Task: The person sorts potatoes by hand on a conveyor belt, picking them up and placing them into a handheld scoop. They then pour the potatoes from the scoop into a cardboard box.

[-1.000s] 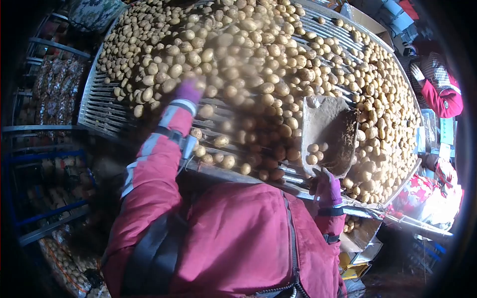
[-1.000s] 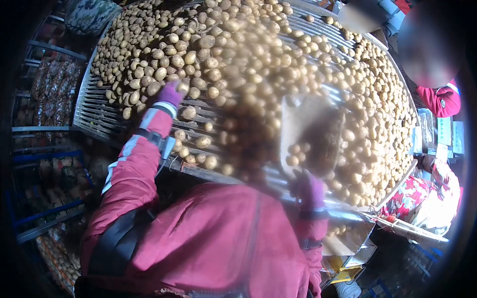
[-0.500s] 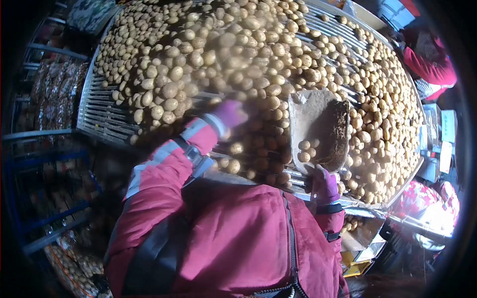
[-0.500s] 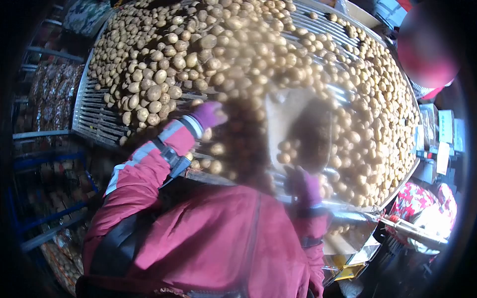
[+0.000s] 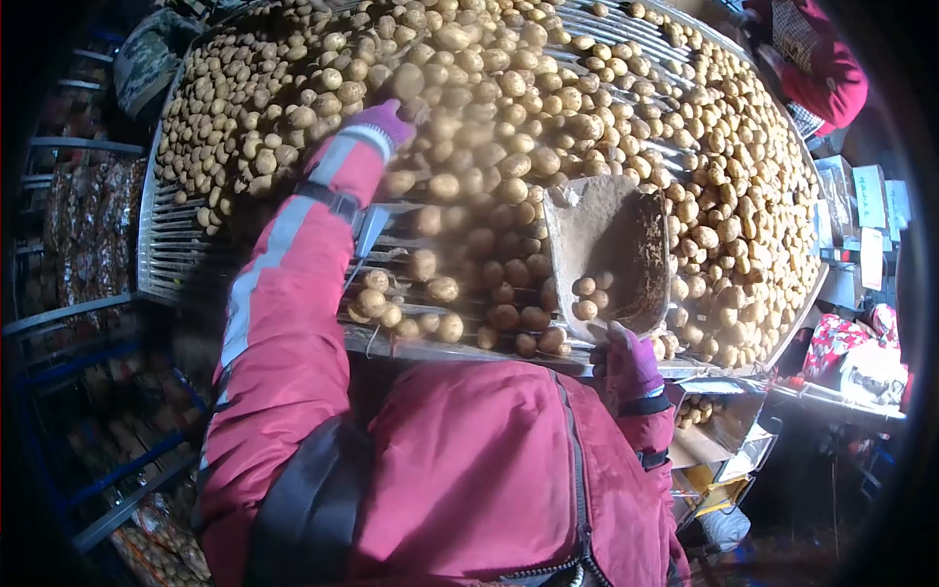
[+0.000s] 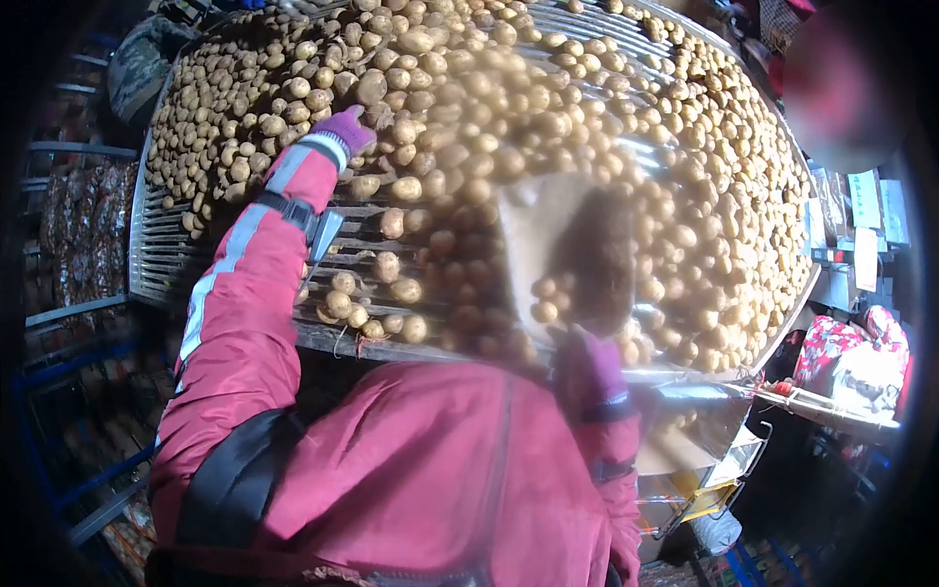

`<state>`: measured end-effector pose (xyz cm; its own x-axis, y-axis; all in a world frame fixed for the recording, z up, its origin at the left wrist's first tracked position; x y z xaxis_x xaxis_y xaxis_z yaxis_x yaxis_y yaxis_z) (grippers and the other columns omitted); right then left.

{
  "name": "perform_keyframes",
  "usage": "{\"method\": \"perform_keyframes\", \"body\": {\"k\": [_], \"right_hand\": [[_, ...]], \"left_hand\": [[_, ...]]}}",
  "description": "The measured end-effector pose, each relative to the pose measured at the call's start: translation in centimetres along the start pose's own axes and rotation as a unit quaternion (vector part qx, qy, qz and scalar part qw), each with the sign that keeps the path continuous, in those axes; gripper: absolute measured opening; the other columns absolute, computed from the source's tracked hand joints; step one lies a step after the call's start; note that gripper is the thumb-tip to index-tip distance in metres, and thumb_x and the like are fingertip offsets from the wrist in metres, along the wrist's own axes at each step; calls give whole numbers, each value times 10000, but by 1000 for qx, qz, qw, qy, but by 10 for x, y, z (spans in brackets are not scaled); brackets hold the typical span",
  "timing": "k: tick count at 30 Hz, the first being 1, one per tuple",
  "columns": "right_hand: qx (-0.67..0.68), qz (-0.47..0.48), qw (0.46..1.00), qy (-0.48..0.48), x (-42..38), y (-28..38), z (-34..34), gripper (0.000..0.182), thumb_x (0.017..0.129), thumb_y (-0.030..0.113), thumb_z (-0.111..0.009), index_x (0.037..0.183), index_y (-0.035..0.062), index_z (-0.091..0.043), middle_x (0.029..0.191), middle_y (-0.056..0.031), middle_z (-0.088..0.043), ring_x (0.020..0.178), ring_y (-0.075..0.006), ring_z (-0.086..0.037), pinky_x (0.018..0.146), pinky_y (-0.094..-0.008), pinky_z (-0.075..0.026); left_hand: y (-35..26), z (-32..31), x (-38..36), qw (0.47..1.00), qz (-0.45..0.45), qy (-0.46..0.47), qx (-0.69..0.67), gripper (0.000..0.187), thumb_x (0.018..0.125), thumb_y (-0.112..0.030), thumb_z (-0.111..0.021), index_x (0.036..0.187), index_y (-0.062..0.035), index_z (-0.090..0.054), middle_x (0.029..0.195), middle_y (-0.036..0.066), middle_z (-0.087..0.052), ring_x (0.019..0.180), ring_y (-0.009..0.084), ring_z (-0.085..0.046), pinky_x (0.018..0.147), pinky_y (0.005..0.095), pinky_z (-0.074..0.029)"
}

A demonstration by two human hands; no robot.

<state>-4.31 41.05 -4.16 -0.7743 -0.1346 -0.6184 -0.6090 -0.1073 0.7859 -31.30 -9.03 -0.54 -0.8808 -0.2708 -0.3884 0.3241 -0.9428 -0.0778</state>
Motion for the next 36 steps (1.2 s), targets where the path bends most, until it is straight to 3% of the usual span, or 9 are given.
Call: {"method": "perform_keyframes", "body": {"k": [15,19,23,25,28,30,32,34,36], "right_hand": [[144,-99,985,-15,-7,12,-14,417,882,440,-593,889,26,-644,664,-125,-626,491,-204,-567,446,-303,-460],[134,-90,987,-3,-8,3,-8,430,887,443,-590,877,17,-648,666,-129,-629,495,-204,-569,447,-310,-463],[172,-84,982,1,-20,4,0,426,896,428,-584,891,8,-648,681,-133,-630,508,-208,-573,453,-313,-465],[119,-40,992,7,-24,2,13,389,901,395,-588,922,11,-642,703,-133,-631,550,-220,-592,482,-331,-480],[-80,148,986,18,-32,-8,43,337,903,351,-591,963,23,-637,717,-119,-630,596,-227,-615,523,-347,-499],[-357,376,854,-52,-71,20,55,296,902,314,-587,992,37,-636,714,-98,-627,614,-223,-627,551,-344,-505],[-421,324,847,-24,-77,-2,70,252,904,263,-583,1011,45,-647,707,-75,-620,605,-197,-618,560,-324,-499],[20,-14,999,23,-73,-72,89,231,905,243,-581,973,40,-668,685,-68,-612,589,-181,-599,543,-320,-487],[140,-80,986,-29,-98,-75,100,241,907,251,-579,913,33,-683,673,-67,-615,579,-166,-584,521,-312,-478]], "left_hand": [[-30,-64,-110,953,-154,-177,-193,739,744,-242,-719,1407,-147,-406,1127,205,-594,1042,366,-590,863,441,-491],[-22,-82,-106,753,-80,44,-651,505,819,-107,-670,1292,-14,-521,1118,91,-616,934,190,-633,820,309,-520],[-39,-104,-138,595,-117,252,-754,371,926,-235,-570,1222,-12,-565,1008,103,-668,829,178,-644,702,275,-533],[-73,-93,-168,492,-80,285,-818,408,951,-304,-554,1216,6,-558,966,126,-677,715,189,-628,616,278,-522],[-109,-111,-185,561,-83,347,-747,422,953,-302,-544,1209,33,-528,811,117,-659,639,190,-618,565,284,-527],[-149,-116,-199,583,-108,359,-721,440,943,-308,-556,1212,39,-529,810,111,-660,617,167,-609,540,271,-527],[-223,-87,-246,578,-188,408,-681,556,909,-385,-595,1237,57,-522,795,111,-662,663,166,-602,524,274,-463],[-281,-80,-276,637,-214,384,-633,569,890,-376,-618,1254,49,-514,831,87,-656,686,140,-591,521,241,-454],[-347,-78,-320,624,-242,463,-581,654,852,-327,-667,1365,-15,-411,1133,123,-616,737,96,-601,547,185,-516]]}}
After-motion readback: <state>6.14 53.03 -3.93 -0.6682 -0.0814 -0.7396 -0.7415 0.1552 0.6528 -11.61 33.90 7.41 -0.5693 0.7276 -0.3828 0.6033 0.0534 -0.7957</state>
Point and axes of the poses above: each hand's wrist, its own x-axis towards the middle knuckle, its own z-axis out of the back of the hand, y = z × x, the point moved 8 cm from there along x, towards the middle knuckle
